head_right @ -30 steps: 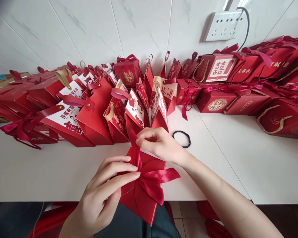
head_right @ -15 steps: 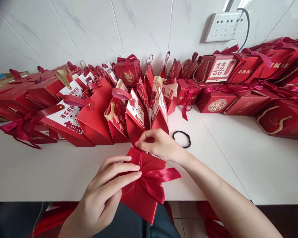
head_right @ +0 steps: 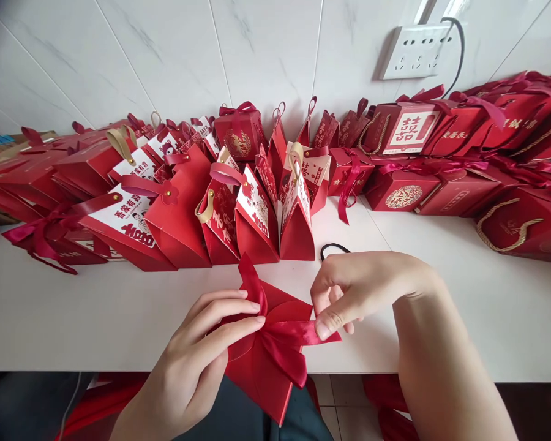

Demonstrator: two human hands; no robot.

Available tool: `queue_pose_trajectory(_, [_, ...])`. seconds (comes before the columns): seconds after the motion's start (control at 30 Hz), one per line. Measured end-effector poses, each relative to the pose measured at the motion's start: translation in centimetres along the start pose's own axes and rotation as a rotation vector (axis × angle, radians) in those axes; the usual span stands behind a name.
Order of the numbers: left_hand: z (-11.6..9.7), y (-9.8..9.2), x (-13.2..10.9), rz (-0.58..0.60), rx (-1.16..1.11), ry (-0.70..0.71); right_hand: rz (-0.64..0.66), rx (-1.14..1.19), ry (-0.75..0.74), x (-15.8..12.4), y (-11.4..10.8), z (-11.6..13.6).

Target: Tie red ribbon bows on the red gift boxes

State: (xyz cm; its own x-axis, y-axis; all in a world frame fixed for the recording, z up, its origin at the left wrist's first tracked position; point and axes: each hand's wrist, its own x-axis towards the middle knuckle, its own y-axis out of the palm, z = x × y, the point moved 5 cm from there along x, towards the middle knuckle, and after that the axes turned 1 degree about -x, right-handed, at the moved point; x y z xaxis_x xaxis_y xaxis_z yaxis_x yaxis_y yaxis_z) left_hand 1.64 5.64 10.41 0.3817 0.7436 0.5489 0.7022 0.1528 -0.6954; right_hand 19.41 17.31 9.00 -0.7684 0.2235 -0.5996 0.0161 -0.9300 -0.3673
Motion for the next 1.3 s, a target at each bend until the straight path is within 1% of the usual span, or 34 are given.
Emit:
queue_pose_trajectory(0.13, [-0.1,0.0,0.1,-0.008,0.020,-0.003,0.103,0.083,-0.009,-0.1,0.7,0.7])
queue_pose_trajectory(0.23, [-0.3,0.0,0.1,-0.010,0.036,-0.001,0.121,0.166,-0.027,-0.2,0.9,0.9])
queue_pose_trajectory(0.3, [-0.5,0.1,0.2,0.010,0.054,0.003,0.064,0.233,-0.074,-0.2,0.5,0.8])
queue_pose_trajectory(0.37, [-0.7,0.2,0.2,0.031,0.070,0.008,-0.053,0.277,-0.123,-0.1,-0.2,0.7])
queue_pose_trajectory(0.47, [-1.0,0.3,0.1,0.043,0.091,-0.019,-0.221,0.266,-0.168,0.1,-1.2,0.6])
queue_pose_trajectory(0.53, [-0.9,0.3,0.0,0.049,0.105,-0.054,-0.275,0.248,-0.177,0.3,-1.6,0.7])
queue_pose_trajectory(0.6, [-0.9,0.4,-0.1,0.063,0.114,-0.066,-0.297,0.244,-0.177,0.6,-1.9,0.9])
queue_pose_trajectory(0.7, [-0.9,0.3,-0.1,0.103,0.122,-0.036,-0.331,0.228,-0.151,1.0,-2.1,0.9])
queue_pose_trajectory(0.87, [-0.8,0.1,0.2,0.122,0.110,-0.026,-0.332,0.172,-0.096,1.4,-2.0,0.6])
queue_pose_trajectory(1.0, [-0.9,0.3,0.2,0.119,0.098,-0.030,-0.372,0.163,-0.078,1.5,-2.2,0.4])
queue_pose_trajectory(1.2, [-0.8,0.5,-0.1,0.054,0.074,0.020,-0.396,0.145,-0.073,1.7,-2.3,0.2])
queue_pose_trajectory(1.3, [-0.8,0.6,-0.1,0.047,0.086,0.037,-0.405,0.140,-0.076,2.1,-2.2,0.2])
